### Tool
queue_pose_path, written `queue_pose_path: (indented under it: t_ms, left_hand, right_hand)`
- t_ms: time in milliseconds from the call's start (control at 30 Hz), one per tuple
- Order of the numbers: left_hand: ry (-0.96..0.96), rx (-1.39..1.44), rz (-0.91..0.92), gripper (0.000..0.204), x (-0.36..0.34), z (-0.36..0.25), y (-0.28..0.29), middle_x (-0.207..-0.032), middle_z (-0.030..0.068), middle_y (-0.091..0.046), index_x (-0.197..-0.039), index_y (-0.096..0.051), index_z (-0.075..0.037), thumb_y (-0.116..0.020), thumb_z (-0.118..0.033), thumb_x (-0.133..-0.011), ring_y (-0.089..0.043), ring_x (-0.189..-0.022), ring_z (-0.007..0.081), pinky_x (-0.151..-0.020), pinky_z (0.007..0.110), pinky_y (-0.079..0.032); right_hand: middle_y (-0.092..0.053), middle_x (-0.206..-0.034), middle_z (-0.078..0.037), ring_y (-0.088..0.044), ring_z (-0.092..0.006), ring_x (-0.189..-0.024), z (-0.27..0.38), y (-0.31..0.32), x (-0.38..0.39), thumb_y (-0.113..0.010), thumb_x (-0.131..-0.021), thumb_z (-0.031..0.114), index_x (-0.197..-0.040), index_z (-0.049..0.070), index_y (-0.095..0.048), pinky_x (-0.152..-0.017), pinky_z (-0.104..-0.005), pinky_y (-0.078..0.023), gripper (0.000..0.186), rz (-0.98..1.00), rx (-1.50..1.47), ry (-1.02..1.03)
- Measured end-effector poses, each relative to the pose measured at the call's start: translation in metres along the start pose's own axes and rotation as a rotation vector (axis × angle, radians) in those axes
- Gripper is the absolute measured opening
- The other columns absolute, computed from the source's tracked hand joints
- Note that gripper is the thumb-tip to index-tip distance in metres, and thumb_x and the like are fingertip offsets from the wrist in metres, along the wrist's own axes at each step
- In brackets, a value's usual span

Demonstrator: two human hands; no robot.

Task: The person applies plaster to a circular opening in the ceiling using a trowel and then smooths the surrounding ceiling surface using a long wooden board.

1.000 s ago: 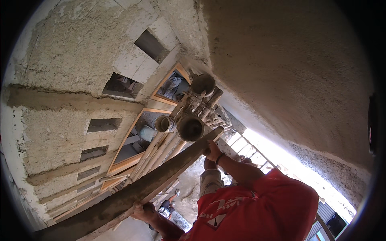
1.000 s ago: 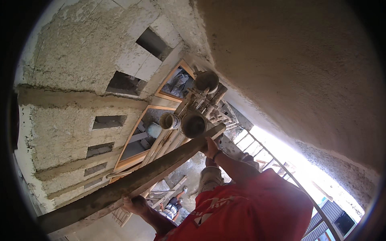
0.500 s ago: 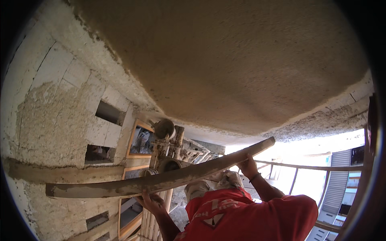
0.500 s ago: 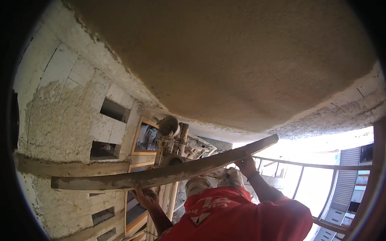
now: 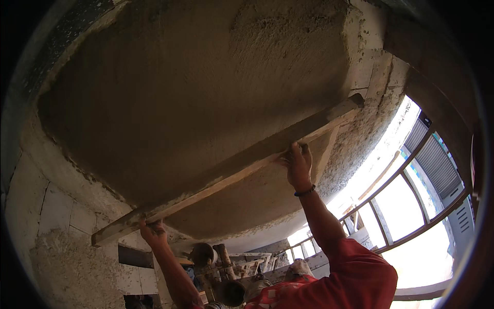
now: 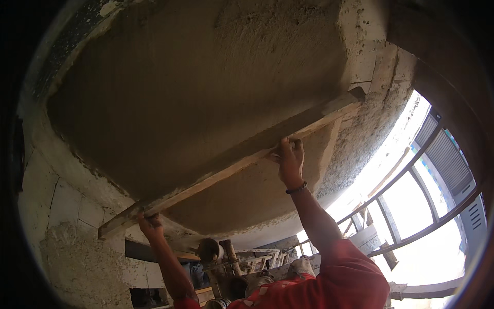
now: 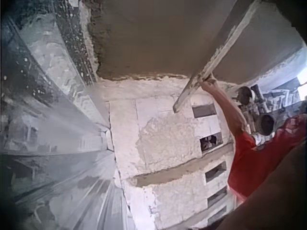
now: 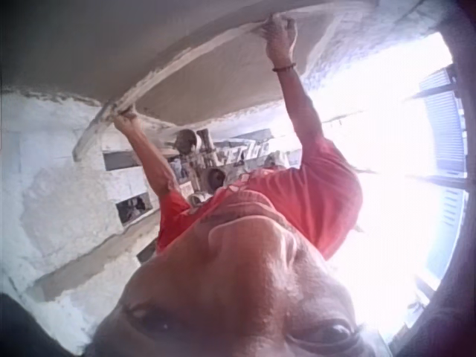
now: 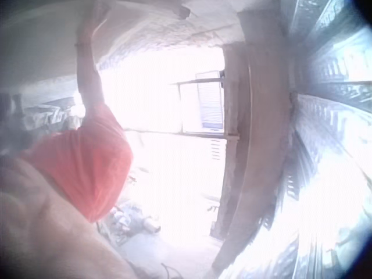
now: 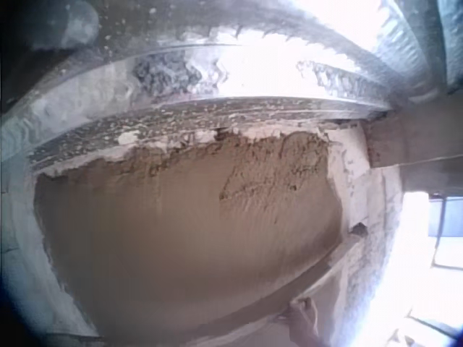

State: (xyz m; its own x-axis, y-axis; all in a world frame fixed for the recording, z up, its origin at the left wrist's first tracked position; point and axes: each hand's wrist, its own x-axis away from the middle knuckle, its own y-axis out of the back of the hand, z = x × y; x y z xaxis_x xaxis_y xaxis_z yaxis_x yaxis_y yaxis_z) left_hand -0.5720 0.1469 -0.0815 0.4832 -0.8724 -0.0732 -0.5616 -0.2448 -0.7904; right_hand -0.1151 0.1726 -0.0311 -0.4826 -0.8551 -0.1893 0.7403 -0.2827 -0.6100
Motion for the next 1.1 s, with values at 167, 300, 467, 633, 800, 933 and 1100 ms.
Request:
queue_pose_path:
  t_ms: [167,300,467,633,800,933,1100]
  left_hand:
    - [0.012,0.045,0.074,0.037,-0.073,-0.026,-0.038,-0.100,0.0096,-0.060,-0.114,-0.052,-0.001,-0.061,-0.022,-0.084,-0.062,-0.090,0.0245,-0.081,0.040,-0.054]
    - [0.042,0.018,-0.010,0.056,-0.126,-0.044,-0.058,-0.119,0.0126,-0.049,-0.124,-0.043,-0.004,-0.068,-0.024,-0.078,-0.052,-0.108,0.0266,-0.087,0.044,-0.051]
    - [-0.026,-0.003,0.127,0.066,-0.159,-0.049,-0.060,-0.126,0.0127,-0.042,-0.129,-0.038,-0.005,-0.070,-0.025,-0.075,-0.042,-0.118,0.0286,-0.096,0.049,-0.043]
    - [-0.092,0.018,0.069,0.067,-0.144,-0.047,-0.097,-0.129,0.0137,-0.039,-0.131,-0.037,-0.005,-0.070,-0.025,-0.076,-0.041,-0.120,0.0303,-0.097,0.050,-0.042]
    - [-0.144,0.101,0.083,0.069,-0.120,-0.066,-0.189,-0.130,0.0183,-0.034,-0.130,-0.035,-0.001,-0.072,-0.022,-0.076,-0.035,-0.124,0.0336,-0.096,0.053,-0.046]
    - [-0.192,0.062,0.211,0.063,-0.120,-0.089,-0.253,-0.127,0.0193,-0.035,-0.130,-0.033,0.000,-0.066,-0.020,-0.081,-0.038,-0.121,0.0343,-0.095,0.053,-0.046]
    - [-0.063,0.097,0.231,0.065,-0.115,-0.099,-0.268,-0.132,0.0177,-0.031,-0.129,-0.036,-0.001,-0.072,-0.017,-0.077,-0.034,-0.125,0.0339,-0.098,0.054,-0.044]
  right_hand:
    - [-0.051,-0.099,-0.012,-0.062,-0.0236,-0.084,0.030,-0.058,-0.028,-0.060,-0.088,0.024,-0.111,0.002,-0.039,-0.064,-0.0366,-0.059,0.038,0.032,-0.042,0.144]
    - [-0.051,-0.100,-0.012,-0.062,-0.0238,-0.084,0.031,-0.088,-0.042,-0.060,-0.088,0.025,-0.110,0.001,-0.036,-0.065,-0.0376,-0.060,0.041,0.045,-0.065,0.151]
    - [-0.048,-0.108,-0.018,-0.059,-0.0258,-0.091,0.022,-0.106,-0.049,-0.061,-0.087,0.025,-0.112,-0.001,-0.034,-0.069,-0.0383,-0.058,0.045,0.039,-0.055,0.126]
    - [-0.047,-0.110,-0.021,-0.052,-0.0265,-0.100,0.023,-0.113,-0.093,-0.059,-0.088,0.032,-0.111,-0.007,-0.034,-0.081,-0.0362,-0.048,0.052,-0.122,0.209,0.467]
    - [-0.046,-0.108,-0.025,-0.059,-0.0291,-0.093,0.130,-0.156,-0.121,-0.058,-0.087,0.030,-0.110,-0.008,-0.033,-0.061,-0.0390,-0.060,0.051,-0.028,0.091,0.419]
    - [-0.053,-0.097,-0.023,-0.065,-0.0306,-0.074,0.193,-0.175,-0.140,-0.058,-0.087,0.031,-0.105,-0.012,-0.039,-0.052,-0.0381,-0.061,0.050,-0.012,0.061,0.477]
    - [-0.059,-0.085,-0.020,-0.066,-0.0298,-0.065,0.207,-0.164,-0.145,-0.056,-0.089,0.032,-0.098,-0.013,-0.049,-0.055,-0.0365,-0.061,0.046,0.090,0.113,0.412]
